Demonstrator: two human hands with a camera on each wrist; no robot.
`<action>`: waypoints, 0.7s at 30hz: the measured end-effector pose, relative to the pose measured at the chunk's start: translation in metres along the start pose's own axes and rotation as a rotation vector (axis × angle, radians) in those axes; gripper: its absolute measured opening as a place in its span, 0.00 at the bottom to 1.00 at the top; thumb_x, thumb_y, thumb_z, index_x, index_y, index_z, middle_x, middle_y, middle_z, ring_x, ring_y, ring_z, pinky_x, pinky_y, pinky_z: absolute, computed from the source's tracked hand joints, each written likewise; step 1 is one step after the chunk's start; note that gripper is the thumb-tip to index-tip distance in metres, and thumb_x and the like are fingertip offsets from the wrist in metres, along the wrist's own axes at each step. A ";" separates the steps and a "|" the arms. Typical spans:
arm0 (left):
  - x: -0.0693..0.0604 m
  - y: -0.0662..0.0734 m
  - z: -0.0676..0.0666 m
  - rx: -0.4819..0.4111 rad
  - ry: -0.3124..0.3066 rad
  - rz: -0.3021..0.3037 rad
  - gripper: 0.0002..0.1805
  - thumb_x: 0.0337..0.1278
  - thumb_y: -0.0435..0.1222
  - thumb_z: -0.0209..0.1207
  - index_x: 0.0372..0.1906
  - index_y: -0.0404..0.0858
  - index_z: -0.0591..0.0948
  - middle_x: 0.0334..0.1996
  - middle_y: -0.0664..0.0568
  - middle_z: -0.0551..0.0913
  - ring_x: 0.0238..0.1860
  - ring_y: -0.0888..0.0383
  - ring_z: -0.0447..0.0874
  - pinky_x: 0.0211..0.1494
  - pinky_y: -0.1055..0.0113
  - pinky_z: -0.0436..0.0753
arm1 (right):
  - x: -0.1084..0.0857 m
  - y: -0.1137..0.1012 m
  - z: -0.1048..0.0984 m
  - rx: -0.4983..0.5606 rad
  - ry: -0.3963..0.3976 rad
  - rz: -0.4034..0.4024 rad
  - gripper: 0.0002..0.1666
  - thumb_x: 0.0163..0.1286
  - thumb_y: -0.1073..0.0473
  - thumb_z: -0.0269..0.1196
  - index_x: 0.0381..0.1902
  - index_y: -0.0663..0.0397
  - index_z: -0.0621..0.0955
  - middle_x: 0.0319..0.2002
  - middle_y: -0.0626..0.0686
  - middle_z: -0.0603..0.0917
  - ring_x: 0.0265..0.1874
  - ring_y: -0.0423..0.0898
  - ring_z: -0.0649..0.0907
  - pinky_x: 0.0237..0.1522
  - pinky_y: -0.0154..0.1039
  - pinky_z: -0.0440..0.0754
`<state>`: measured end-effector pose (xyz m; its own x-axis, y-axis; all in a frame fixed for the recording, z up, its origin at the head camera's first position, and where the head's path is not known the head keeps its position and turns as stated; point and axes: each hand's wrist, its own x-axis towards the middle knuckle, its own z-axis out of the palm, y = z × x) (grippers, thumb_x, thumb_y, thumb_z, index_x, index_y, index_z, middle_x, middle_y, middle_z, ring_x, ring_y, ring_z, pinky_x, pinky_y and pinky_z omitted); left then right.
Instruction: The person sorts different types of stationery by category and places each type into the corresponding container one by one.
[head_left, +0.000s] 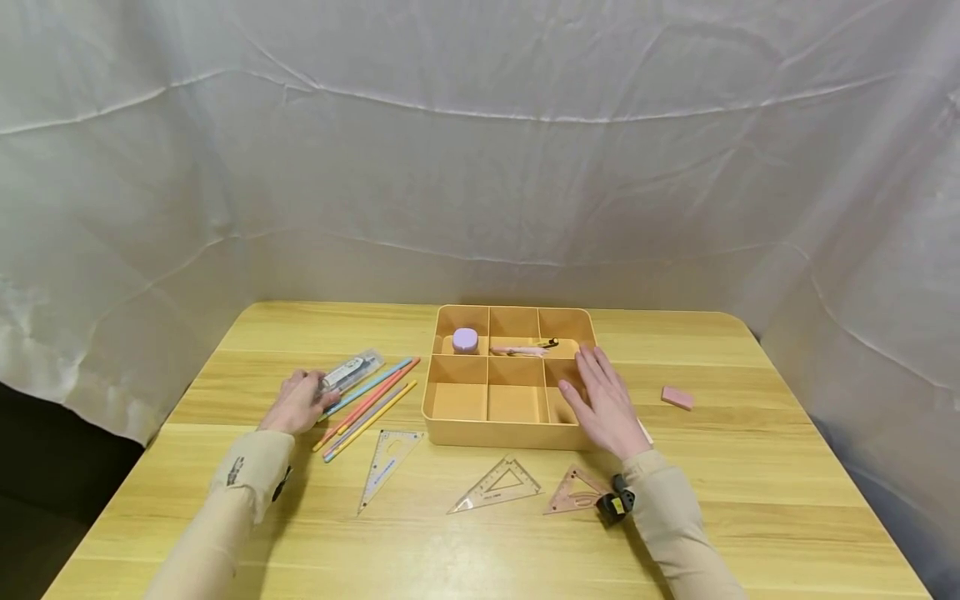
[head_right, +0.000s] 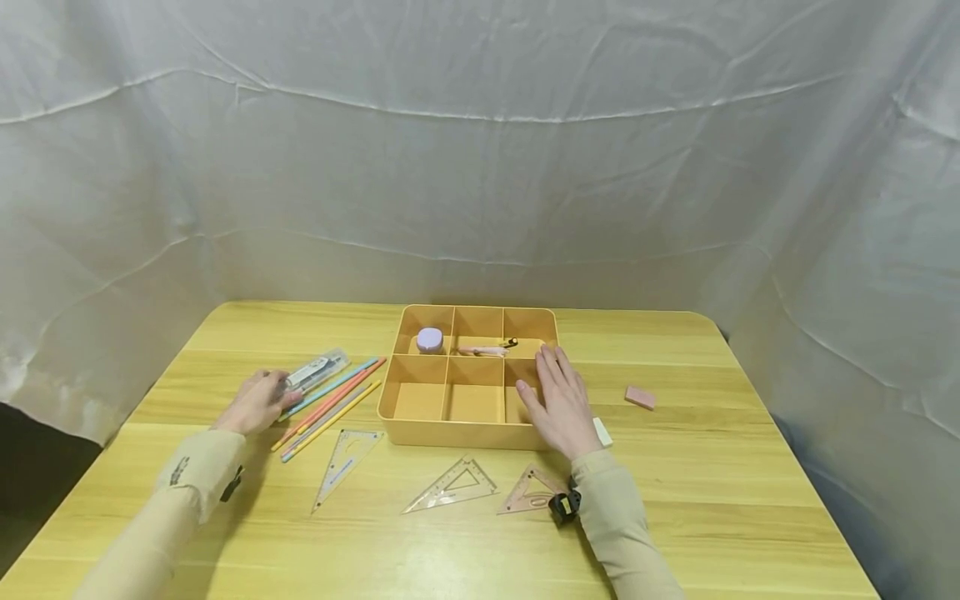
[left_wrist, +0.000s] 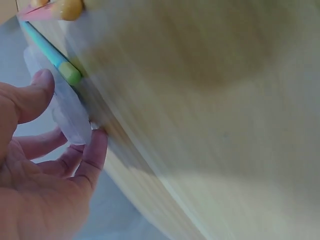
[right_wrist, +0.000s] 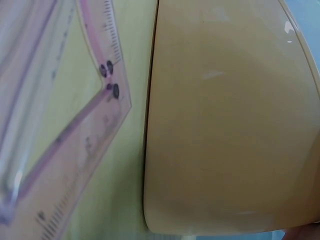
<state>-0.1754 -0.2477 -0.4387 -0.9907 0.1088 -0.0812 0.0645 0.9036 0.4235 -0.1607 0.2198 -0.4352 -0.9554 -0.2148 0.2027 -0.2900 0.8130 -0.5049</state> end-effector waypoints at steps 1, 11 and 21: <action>0.000 0.000 0.000 0.008 -0.002 0.000 0.28 0.73 0.38 0.56 0.63 0.17 0.69 0.48 0.26 0.73 0.46 0.37 0.73 0.50 0.43 0.77 | 0.000 0.000 0.000 0.002 0.000 0.001 0.41 0.80 0.46 0.49 0.77 0.68 0.56 0.80 0.64 0.53 0.81 0.63 0.50 0.78 0.66 0.50; -0.001 0.004 0.001 0.092 0.033 0.031 0.26 0.75 0.35 0.52 0.64 0.16 0.66 0.51 0.21 0.70 0.47 0.34 0.73 0.52 0.39 0.77 | 0.000 0.001 0.001 0.010 0.016 -0.009 0.40 0.80 0.47 0.49 0.77 0.68 0.57 0.80 0.64 0.54 0.81 0.63 0.50 0.78 0.67 0.50; 0.001 0.014 -0.002 0.101 0.136 0.120 0.25 0.75 0.35 0.51 0.63 0.17 0.66 0.50 0.22 0.73 0.48 0.34 0.75 0.53 0.39 0.77 | 0.000 0.001 0.002 0.029 0.004 0.007 0.41 0.80 0.45 0.49 0.78 0.67 0.56 0.80 0.63 0.54 0.81 0.62 0.49 0.79 0.64 0.48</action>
<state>-0.1756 -0.2354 -0.4310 -0.9818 0.1673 0.0896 0.1877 0.9252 0.3297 -0.1612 0.2201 -0.4373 -0.9571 -0.2070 0.2028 -0.2850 0.7985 -0.5302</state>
